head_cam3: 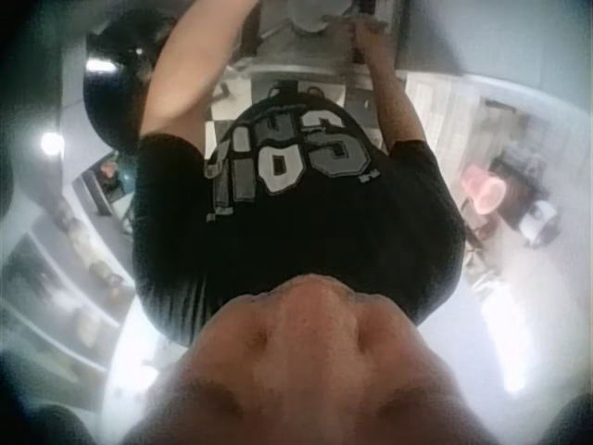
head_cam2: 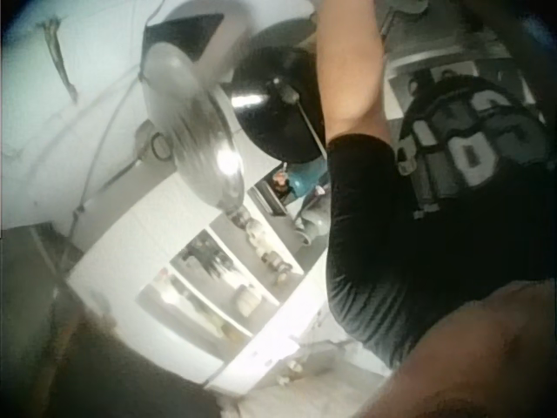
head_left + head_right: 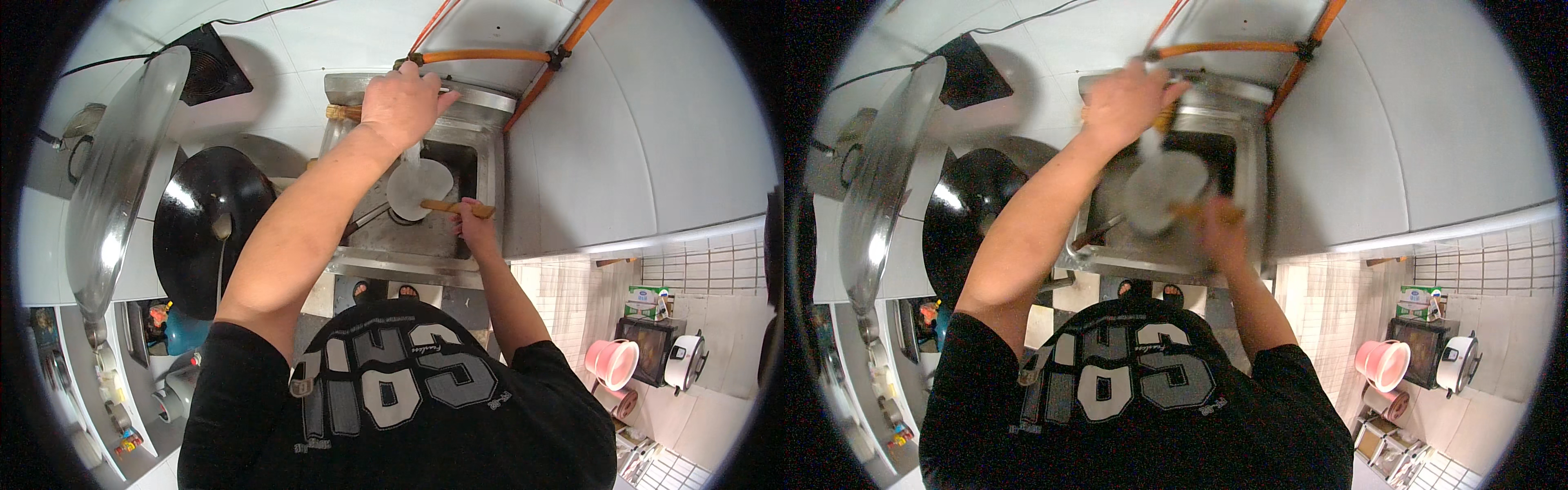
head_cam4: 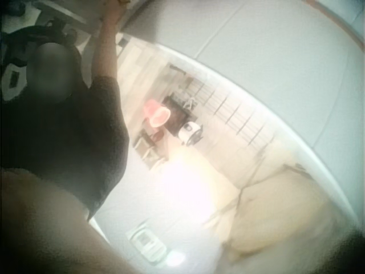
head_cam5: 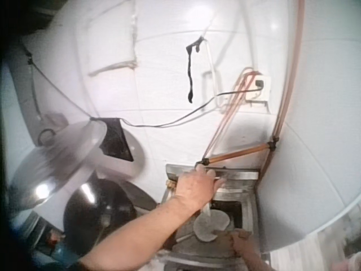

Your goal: The person stir-fries food in a wok, transfers it to a tray, retrieves chopped vegetables from a refrigerator, mixes them with a spoon, and then cleans the wok with a brush.

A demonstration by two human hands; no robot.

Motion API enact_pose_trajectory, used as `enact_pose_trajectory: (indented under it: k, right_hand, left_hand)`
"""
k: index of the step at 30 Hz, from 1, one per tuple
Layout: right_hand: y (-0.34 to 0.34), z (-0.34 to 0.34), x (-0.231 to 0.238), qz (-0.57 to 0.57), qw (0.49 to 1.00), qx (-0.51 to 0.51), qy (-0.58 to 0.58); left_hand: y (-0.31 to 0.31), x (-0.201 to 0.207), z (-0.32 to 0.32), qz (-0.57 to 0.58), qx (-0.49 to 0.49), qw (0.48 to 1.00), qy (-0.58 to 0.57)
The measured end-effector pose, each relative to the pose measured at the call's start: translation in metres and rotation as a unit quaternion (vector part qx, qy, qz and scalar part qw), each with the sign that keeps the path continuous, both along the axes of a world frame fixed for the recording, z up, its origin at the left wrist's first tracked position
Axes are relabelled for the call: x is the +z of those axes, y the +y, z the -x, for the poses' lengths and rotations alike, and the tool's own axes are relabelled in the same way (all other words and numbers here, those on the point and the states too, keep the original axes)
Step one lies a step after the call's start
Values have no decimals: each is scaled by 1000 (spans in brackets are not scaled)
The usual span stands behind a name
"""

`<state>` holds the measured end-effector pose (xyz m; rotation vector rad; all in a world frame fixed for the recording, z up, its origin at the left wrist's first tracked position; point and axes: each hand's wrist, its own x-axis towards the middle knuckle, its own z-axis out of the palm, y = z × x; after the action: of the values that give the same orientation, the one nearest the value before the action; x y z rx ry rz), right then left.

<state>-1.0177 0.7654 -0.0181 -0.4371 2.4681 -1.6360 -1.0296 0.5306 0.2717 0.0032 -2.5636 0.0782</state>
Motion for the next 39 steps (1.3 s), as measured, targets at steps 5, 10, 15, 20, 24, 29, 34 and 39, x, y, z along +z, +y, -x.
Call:
enact_pose_trajectory:
  k: [5,10,15,20,24,29,34,39]
  right_hand:
    - [-5,3,34,60,975,-45,-210]
    - [-7,3,57,23,982,-17,-186]
    - [-8,5,49,47,982,0,-185]
    - [-6,10,36,23,998,33,-48]
    - [-4,12,38,49,986,42,-155]
    - [-4,8,53,-1,994,87,-67]
    - [-5,2,59,30,992,58,-111]
    - [-3,1,58,14,996,87,-8]
  left_hand:
    - [1,-3,0,3,19,1000,5]
    - [5,1,-1,-12,38,999,-24]
    - [11,11,-8,-36,53,996,-63]
    - [15,29,-14,-34,73,986,-148]
    - [19,42,-15,-20,89,979,-184]
    - [21,47,-13,-19,96,982,-160]
    - [20,40,-10,-53,103,982,-148]
    - [22,40,-12,-70,108,985,-117]
